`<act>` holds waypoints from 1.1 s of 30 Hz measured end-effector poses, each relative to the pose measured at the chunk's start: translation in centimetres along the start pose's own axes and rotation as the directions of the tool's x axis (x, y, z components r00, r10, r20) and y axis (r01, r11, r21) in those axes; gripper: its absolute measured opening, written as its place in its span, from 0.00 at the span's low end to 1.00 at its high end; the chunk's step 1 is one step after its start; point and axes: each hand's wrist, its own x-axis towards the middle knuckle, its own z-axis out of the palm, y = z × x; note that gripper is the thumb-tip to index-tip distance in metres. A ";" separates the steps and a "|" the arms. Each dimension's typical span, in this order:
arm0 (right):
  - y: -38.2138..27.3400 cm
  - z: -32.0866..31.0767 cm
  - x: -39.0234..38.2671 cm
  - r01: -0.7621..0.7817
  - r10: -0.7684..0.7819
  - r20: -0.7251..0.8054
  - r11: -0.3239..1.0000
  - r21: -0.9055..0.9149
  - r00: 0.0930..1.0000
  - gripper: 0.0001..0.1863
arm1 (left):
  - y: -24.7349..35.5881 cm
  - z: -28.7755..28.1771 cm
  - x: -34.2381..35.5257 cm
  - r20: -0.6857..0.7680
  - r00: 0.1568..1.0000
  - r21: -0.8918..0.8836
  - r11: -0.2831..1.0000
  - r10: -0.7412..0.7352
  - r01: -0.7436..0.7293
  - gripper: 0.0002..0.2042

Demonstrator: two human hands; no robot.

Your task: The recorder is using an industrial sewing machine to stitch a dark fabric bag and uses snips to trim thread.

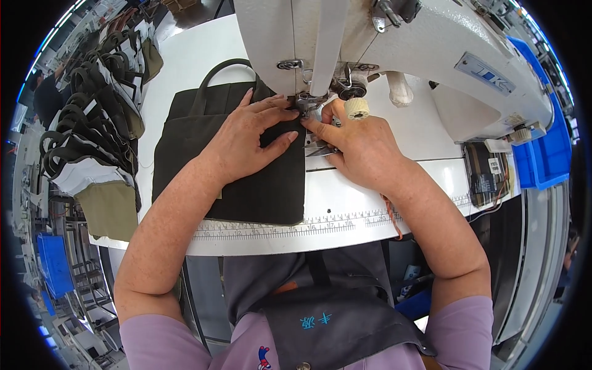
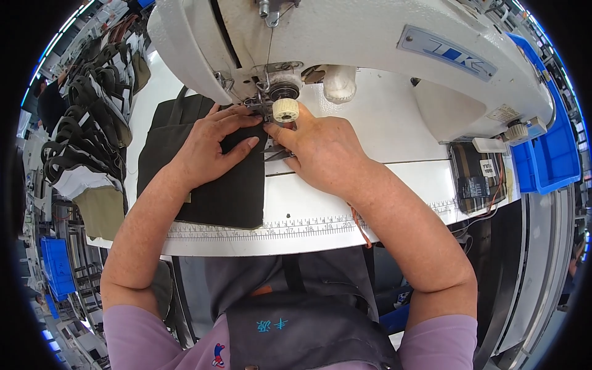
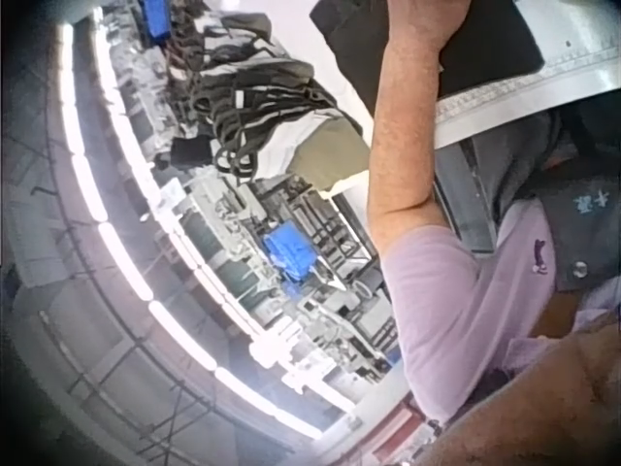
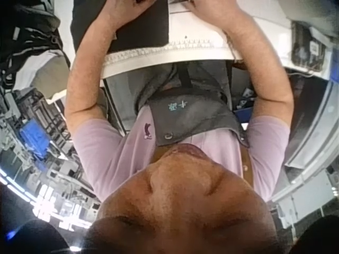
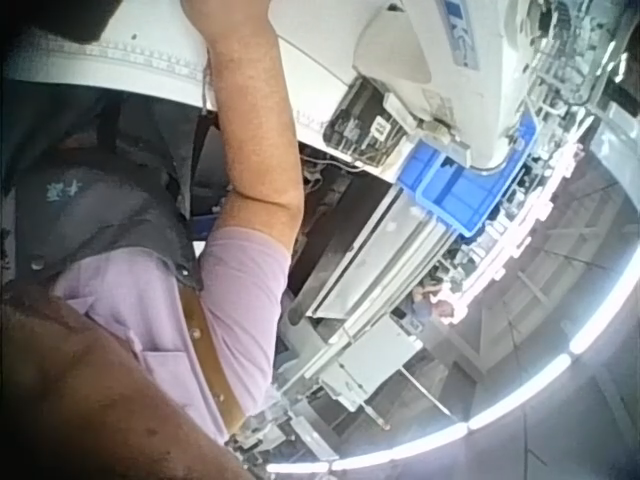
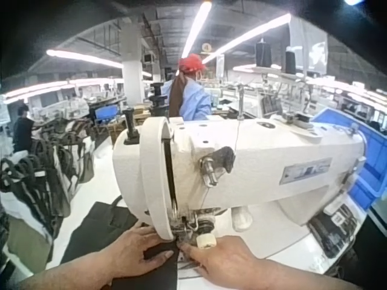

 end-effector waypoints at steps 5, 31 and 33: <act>0.0 -0.1 -0.1 -0.021 0.021 0.008 1.000 -0.001 1.000 0.25 | -0.1 -0.5 0.4 0.066 0.998 -0.005 1.000 -0.020 0.020 0.17; 2.4 0.2 1.2 -0.067 0.500 -0.248 0.530 0.845 0.830 0.19 | -0.2 0.2 -0.2 0.049 0.999 0.005 1.000 0.008 -0.008 0.18; 2.4 0.2 1.2 -0.069 0.506 -0.236 0.512 0.856 0.829 0.19 | -0.1 0.7 -0.4 0.007 1.000 -0.004 1.000 0.020 -0.020 0.17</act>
